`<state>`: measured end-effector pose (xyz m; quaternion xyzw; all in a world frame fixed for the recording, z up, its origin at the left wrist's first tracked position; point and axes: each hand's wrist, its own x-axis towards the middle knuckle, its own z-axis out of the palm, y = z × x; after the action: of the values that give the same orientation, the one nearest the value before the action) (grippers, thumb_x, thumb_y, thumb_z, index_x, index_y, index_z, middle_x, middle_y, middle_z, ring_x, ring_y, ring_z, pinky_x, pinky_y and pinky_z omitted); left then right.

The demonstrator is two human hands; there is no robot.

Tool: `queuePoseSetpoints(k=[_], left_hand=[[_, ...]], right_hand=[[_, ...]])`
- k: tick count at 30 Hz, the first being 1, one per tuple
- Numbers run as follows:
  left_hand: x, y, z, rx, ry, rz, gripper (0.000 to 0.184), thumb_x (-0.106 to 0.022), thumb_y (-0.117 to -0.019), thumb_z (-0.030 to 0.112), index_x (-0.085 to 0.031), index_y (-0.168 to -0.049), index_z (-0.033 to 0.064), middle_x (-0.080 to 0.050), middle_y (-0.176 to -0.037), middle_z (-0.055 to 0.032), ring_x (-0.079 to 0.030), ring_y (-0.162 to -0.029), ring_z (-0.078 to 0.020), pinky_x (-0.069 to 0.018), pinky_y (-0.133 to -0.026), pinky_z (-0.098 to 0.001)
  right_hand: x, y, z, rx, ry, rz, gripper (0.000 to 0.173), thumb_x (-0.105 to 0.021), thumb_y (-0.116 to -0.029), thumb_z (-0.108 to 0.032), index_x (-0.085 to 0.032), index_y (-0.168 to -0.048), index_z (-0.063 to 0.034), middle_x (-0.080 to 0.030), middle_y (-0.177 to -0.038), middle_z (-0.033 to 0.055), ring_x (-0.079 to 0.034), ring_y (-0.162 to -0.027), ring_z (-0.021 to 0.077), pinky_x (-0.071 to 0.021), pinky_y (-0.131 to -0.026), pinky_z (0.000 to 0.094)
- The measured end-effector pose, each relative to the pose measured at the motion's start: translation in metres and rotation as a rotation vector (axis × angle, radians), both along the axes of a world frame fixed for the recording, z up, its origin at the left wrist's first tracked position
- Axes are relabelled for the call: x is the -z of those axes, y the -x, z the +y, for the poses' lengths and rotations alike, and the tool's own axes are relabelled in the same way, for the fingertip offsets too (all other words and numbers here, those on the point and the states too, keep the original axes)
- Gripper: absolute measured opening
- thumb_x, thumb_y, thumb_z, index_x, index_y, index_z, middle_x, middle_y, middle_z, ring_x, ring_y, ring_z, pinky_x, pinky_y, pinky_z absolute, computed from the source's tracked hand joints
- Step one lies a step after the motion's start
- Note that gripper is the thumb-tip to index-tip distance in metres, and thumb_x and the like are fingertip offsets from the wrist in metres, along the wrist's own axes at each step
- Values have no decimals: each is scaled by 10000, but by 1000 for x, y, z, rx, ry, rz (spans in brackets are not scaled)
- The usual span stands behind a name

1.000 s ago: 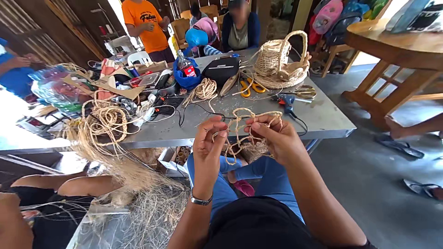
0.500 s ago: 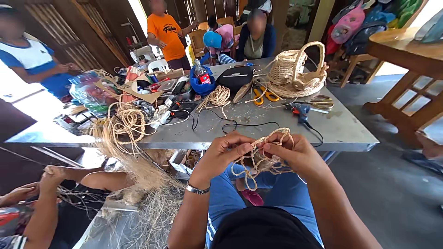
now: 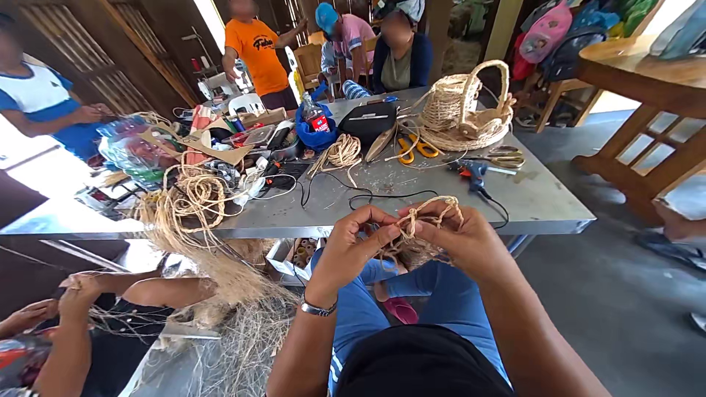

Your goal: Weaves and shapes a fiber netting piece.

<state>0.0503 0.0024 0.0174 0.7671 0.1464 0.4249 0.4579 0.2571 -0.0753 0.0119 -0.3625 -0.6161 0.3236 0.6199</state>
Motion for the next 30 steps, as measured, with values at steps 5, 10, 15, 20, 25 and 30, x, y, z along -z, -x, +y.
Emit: queuePoseSetpoints(k=[5,10,15,20,25,30], left_hand=[[5,-8,-6,-239,-198,-54,131,-624,-1009,157,-660,-1104,74,-665,-983,3,-632,-884,-86,-547,-797,-280],[6,-12,-9,-206,-182,-83,195,-612,-988,112,-655,-1171,58,-671,-1054,-20,-643,-946,-108,-554,-829,-300],[1,-3,-6,-92,-42,-78,255,-511,-1046,162,-724,-1157,78,-668,-1019,0,-621,-865,-72,-529,-743,-237],[-1,-2,-4,-34,-4,-58,230,-697,-973,224,-699,-1154,82,-691,-1008,-6,-640,-886,-88,-548,-791,-261],[-2,-6,-6,-51,-26,-51,180,-748,-926,152,-659,-1067,85,-665,-969,-11,-643,-886,-111,-558,-792,-281],[-5,-3,-8,51,-52,-55,335,-756,-923,196,-636,-1208,67,-670,-1073,-5,-646,-961,-94,-566,-862,-283]], right_hand=[[0,8,0,96,-11,10,106,-726,-942,-161,-753,-1003,-79,-749,-907,-4,-705,-821,77,-603,-761,242],[-3,10,-1,173,-12,-6,98,-730,-934,-152,-745,-1016,-99,-739,-894,-31,-692,-795,48,-596,-728,219],[-4,9,-2,170,1,7,78,-730,-944,-157,-737,-1006,-111,-736,-878,-23,-685,-760,61,-589,-697,225],[-2,9,-1,151,10,20,89,-727,-943,-140,-734,-1021,-98,-739,-887,-7,-689,-770,70,-591,-702,228],[-4,9,-1,165,27,16,91,-728,-931,-121,-742,-1017,-94,-732,-864,-11,-680,-744,60,-585,-676,221],[-5,8,-1,172,12,14,84,-721,-945,-139,-734,-1022,-107,-731,-885,-20,-681,-776,54,-584,-706,215]])
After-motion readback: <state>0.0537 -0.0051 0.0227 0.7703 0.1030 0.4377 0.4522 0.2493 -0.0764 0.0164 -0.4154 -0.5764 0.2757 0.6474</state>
